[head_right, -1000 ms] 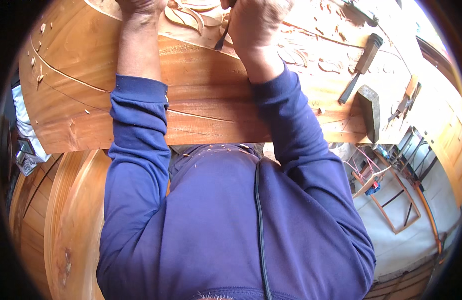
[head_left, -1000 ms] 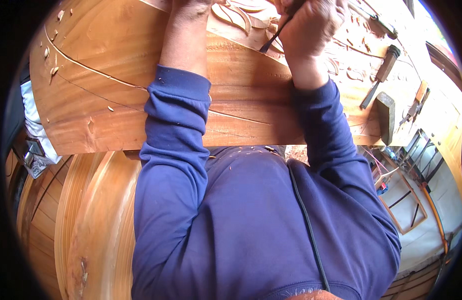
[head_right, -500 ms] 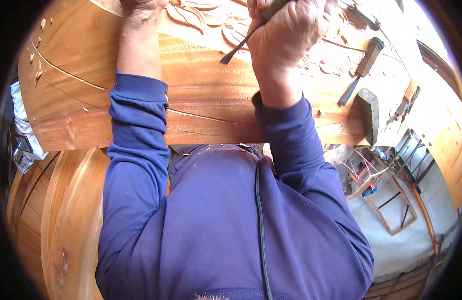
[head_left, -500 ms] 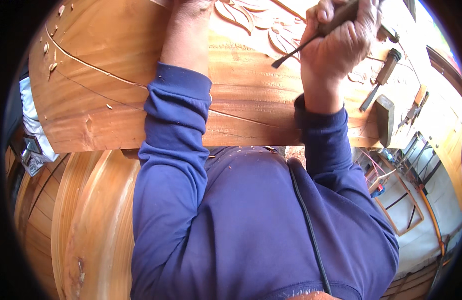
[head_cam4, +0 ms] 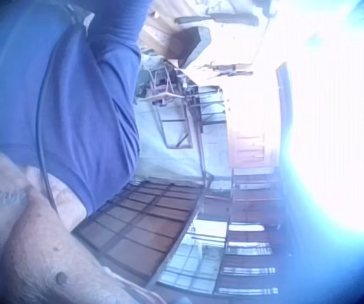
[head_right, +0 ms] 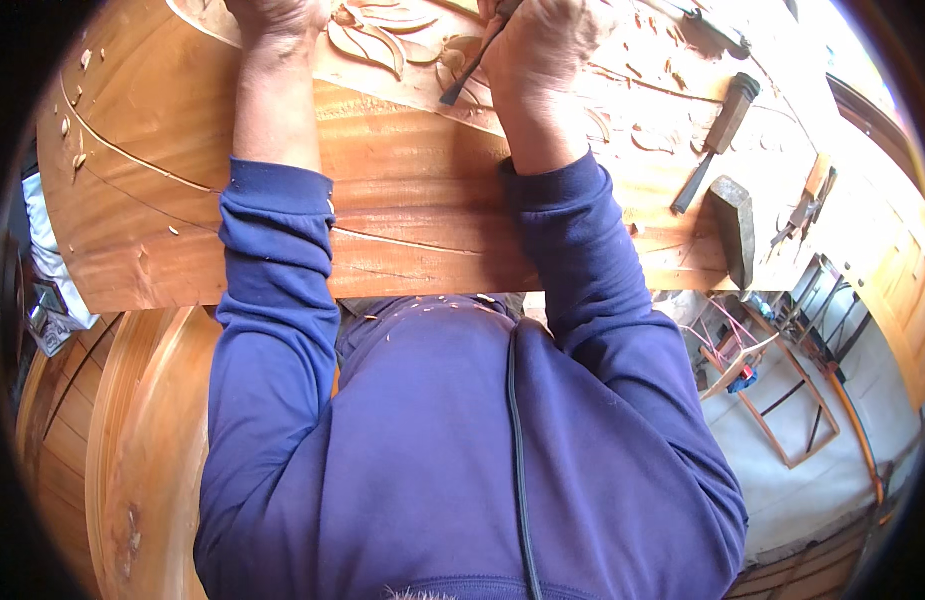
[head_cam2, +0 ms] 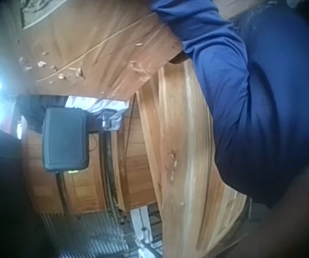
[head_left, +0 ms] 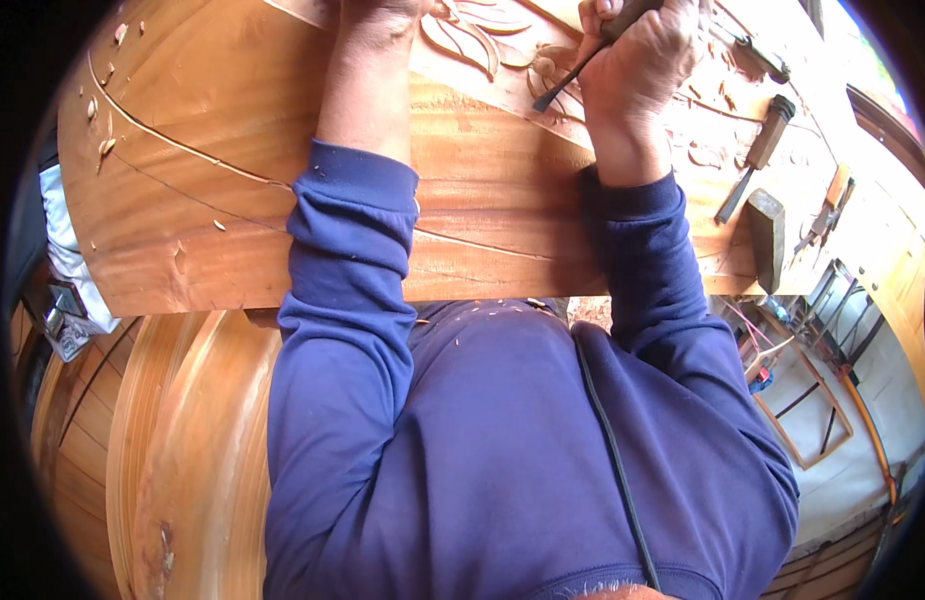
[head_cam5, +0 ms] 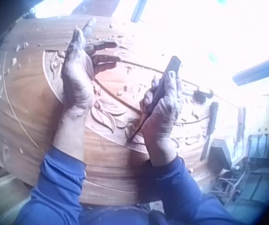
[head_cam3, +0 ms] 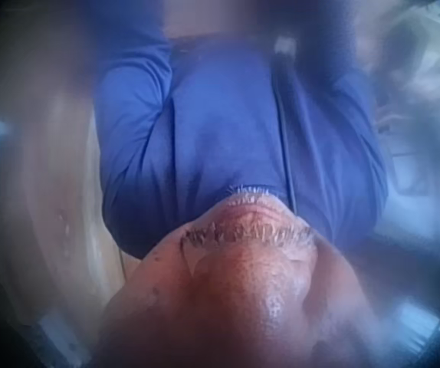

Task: The person carves a decorative floral pattern into a large wooden panel using a chisel and a wooden mallet.

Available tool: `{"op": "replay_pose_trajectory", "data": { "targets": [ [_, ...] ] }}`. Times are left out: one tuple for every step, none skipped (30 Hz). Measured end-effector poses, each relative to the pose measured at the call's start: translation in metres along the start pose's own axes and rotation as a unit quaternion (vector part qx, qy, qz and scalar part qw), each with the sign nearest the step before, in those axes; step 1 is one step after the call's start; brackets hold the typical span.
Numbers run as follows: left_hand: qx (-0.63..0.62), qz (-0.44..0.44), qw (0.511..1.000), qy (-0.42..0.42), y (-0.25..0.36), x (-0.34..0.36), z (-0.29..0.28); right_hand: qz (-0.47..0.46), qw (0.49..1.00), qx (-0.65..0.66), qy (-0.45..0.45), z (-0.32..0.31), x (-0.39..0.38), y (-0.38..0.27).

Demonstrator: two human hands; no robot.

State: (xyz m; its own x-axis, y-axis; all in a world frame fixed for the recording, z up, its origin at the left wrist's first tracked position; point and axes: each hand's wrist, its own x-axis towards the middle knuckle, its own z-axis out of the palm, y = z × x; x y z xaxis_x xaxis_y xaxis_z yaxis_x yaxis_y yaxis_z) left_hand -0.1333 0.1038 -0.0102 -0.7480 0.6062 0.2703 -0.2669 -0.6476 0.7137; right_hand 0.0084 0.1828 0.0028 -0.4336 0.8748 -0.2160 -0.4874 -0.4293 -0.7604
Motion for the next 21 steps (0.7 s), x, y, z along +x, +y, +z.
{"op": "replay_pose_trajectory", "data": {
  "targets": [
    [-0.039, 0.008, 0.999, -0.022, -0.002, 0.001, -0.002, 0.031, 0.997, 0.068, 0.006, -0.001, -0.001, -0.001],
    [0.039, 0.003, 0.999, 0.008, -0.003, 0.003, -0.001, -0.099, 0.989, -0.109, 0.014, 0.000, -0.005, 0.010],
    [0.116, -0.001, 0.992, 0.038, -0.003, 0.004, 0.001, -0.099, 0.989, -0.109, 0.014, 0.000, -0.007, 0.010],
    [0.116, -0.002, 0.993, 0.037, -0.004, 0.005, 0.003, -0.020, 0.997, 0.077, 0.015, 0.000, -0.012, 0.007],
    [0.105, -0.016, 0.993, 0.047, -0.001, 0.005, 0.008, 0.020, 0.985, 0.169, 0.012, 0.005, -0.018, 0.004],
    [0.094, -0.030, 0.993, 0.057, 0.001, 0.004, 0.010, 0.060, 0.964, 0.259, 0.017, 0.008, -0.025, 0.002],
    [0.094, -0.031, 0.993, 0.057, 0.001, 0.002, 0.010, -0.011, 0.994, 0.103, 0.044, 0.012, -0.031, 0.000],
    [0.087, -0.040, 0.993, 0.068, 0.004, 0.001, 0.009, -0.052, 0.998, 0.013, 0.038, 0.017, -0.039, -0.004],
    [0.079, -0.049, 0.993, 0.079, 0.003, 0.002, 0.007, -0.097, 0.991, -0.076, 0.044, 0.020, -0.047, -0.010],
    [0.079, -0.046, 0.993, 0.080, 0.002, 0.005, 0.004, -0.112, 0.989, -0.095, 0.022, 0.017, -0.053, -0.015],
    [0.083, -0.046, 0.992, 0.081, 0.003, 0.005, 0.005, -0.112, 0.991, -0.060, -0.039, 0.009, -0.052, -0.020],
    [0.087, -0.046, 0.992, 0.082, 0.003, 0.004, 0.005, -0.111, 0.989, -0.084, -0.047, 0.003, -0.048, -0.023],
    [0.091, -0.046, 0.991, 0.084, 0.003, 0.003, 0.006, -0.107, 0.987, -0.112, -0.052, 0.000, -0.047, -0.026],
    [0.091, -0.045, 0.991, 0.082, 0.002, 0.004, 0.006, -0.106, 0.987, -0.110, -0.059, -0.006, -0.038, -0.025],
    [0.074, -0.039, 0.994, 0.075, 0.001, 0.004, 0.006, -0.106, 0.986, -0.107, -0.066, -0.010, -0.029, -0.024],
    [0.057, -0.032, 0.995, 0.069, 0.000, 0.004, 0.005, -0.094, 0.989, -0.112, -0.031, -0.012, -0.023, -0.023],
    [0.057, -0.033, 0.995, 0.068, -0.004, 0.004, 0.000, -0.081, 0.990, -0.117, 0.006, -0.012, -0.019, -0.023],
    [0.068, -0.015, 0.996, 0.055, -0.010, 0.007, -0.007, -0.081, 0.990, -0.117, 0.007, -0.013, -0.016, -0.020],
    [0.078, 0.002, 0.996, 0.042, -0.014, 0.008, -0.012, -0.083, 0.990, -0.114, 0.003, -0.012, -0.013, -0.016],
    [0.078, 0.000, 0.996, 0.041, -0.011, 0.007, -0.007, -0.084, 0.990, -0.112, 0.002, -0.010, -0.012, -0.013],
    [0.078, -0.015, 0.996, 0.050, -0.006, 0.005, -0.001, -0.077, 0.992, -0.100, -0.009, -0.007, -0.013, -0.010]
  ]
}}
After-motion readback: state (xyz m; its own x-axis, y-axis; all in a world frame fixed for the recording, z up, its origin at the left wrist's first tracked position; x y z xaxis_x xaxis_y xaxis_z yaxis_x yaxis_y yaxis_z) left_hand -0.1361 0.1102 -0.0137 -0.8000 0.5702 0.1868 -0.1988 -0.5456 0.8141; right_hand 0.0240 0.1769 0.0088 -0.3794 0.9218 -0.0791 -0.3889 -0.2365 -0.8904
